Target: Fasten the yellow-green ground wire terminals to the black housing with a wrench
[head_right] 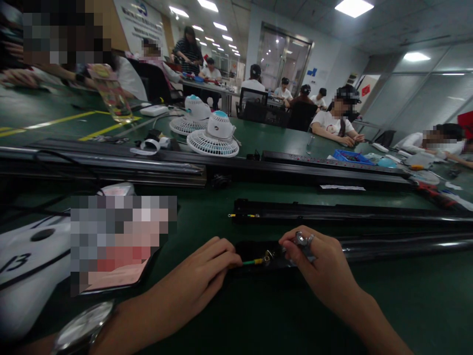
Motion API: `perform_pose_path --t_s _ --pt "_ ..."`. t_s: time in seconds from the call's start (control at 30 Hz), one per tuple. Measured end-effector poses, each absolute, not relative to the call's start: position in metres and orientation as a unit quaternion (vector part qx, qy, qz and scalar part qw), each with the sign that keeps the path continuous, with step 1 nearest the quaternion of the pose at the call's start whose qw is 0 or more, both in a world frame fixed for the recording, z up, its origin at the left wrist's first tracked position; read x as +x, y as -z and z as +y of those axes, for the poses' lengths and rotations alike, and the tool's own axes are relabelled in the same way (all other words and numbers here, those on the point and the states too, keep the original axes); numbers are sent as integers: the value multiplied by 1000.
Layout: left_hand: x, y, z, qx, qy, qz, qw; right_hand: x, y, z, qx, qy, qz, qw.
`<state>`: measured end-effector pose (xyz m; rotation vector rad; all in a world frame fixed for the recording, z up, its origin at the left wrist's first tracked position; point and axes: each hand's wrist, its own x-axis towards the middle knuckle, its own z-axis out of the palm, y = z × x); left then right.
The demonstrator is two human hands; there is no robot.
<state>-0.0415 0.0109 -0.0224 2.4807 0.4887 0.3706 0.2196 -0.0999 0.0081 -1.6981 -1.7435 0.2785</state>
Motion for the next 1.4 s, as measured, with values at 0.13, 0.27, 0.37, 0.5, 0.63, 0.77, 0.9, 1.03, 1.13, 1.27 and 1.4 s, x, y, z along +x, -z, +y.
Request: perform_pose_path --t_s 0.13,0.27,0.37,0.5,0.63,0.77,0.9,1.03,1.13,1.27,1.4 --pt "-42 23 10 930 -139 183 286 216 -8 -99 -649 -110 -676 333" --pt "-42 23 9 932 -141 182 279 213 -10 -99 -646 -107 -678 333" --pt "-41 22 10 932 -137 182 280 212 -10 -99 -644 -107 -679 334" --pt "-40 22 10 932 -136 184 282 213 -9 -98 -645 -107 -682 328" --pt "-41 21 10 930 -132 188 286 215 -8 -97 -640 -120 -688 319" --pt "-41 21 10 932 -138 182 281 216 -9 -97 -631 -126 -695 320" --pt "-40 22 11 932 -143 183 278 217 -11 -98 -633 -136 -694 315" --pt "-41 22 10 932 -142 182 281 219 -13 -99 -627 -159 -698 308" --pt "-41 21 9 932 -140 185 278 222 -14 -98 -617 -175 -705 304" --pt "-41 18 9 933 -134 187 277 223 -15 -97 -615 -183 -704 304" --pt "-40 18 10 933 -136 186 278 223 -17 -98 -614 -186 -703 305"
